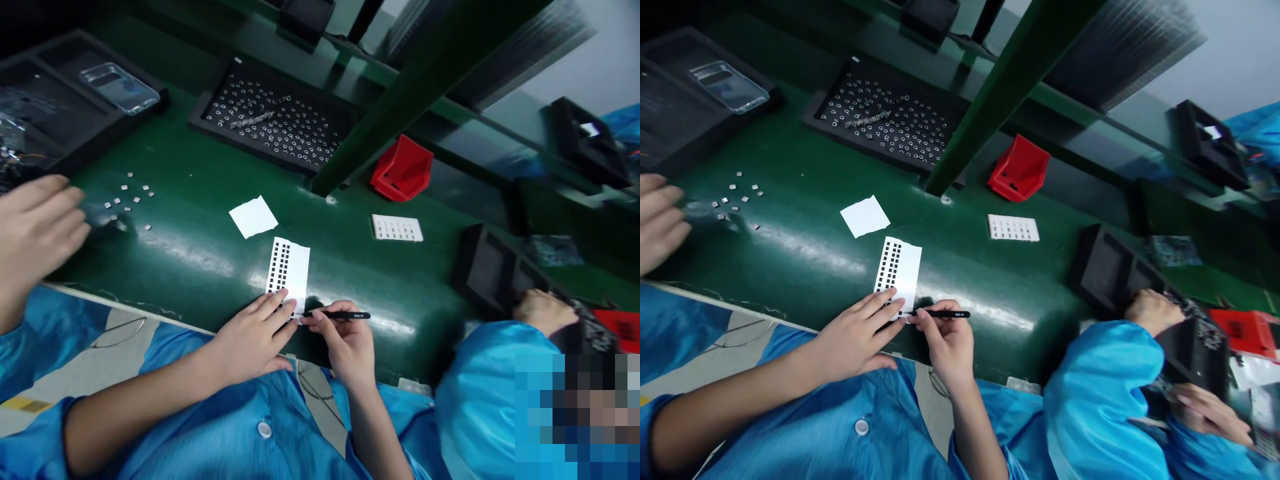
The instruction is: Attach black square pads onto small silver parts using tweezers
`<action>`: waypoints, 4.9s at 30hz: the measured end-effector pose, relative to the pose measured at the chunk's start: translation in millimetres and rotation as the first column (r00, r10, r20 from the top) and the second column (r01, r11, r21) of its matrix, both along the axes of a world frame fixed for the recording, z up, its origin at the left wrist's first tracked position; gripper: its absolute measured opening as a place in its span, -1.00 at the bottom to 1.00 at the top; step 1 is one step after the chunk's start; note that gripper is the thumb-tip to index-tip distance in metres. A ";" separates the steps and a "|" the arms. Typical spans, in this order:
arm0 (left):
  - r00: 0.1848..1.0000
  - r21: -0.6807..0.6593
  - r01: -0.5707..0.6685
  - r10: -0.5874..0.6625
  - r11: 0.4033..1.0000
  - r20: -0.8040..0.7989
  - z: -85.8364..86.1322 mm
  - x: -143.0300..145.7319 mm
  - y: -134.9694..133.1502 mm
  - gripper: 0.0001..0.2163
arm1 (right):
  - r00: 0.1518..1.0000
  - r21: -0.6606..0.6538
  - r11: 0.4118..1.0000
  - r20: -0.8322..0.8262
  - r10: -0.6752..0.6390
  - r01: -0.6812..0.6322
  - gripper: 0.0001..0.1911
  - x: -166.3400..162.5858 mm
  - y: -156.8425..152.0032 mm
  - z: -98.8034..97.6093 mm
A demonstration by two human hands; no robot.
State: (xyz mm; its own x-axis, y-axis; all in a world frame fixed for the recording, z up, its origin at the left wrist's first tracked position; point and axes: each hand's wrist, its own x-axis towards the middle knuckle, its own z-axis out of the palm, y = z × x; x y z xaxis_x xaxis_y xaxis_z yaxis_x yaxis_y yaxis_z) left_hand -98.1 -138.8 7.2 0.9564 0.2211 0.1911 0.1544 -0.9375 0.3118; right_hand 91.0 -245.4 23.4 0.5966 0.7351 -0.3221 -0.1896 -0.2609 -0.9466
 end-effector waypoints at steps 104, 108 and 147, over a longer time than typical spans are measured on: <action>0.839 -0.983 0.006 0.533 0.182 0.104 37.4 74.1 119.1 -0.74 | 0.997 0.505 0.862 -0.027 0.074 -0.050 -0.70 60.2 110.8 18.7; 0.836 -0.869 0.052 0.454 0.493 0.308 36.6 69.4 121.1 -0.61 | 0.996 0.513 0.856 -0.030 0.087 -0.059 -0.72 60.5 110.4 19.8; 0.927 -0.332 -0.348 0.374 0.877 0.017 47.6 65.0 166.2 -0.82 | 0.997 0.354 0.935 -0.083 0.003 0.027 -0.61 65.8 114.1 12.4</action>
State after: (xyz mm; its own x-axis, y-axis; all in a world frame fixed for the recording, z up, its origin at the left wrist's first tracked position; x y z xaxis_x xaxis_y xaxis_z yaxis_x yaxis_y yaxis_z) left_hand -33.1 27.3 54.8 0.7833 0.6092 0.1232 0.4256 -0.6702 0.6081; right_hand 156.8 -131.3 35.8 0.5891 0.8031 -0.0892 -0.2703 0.0919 -0.9584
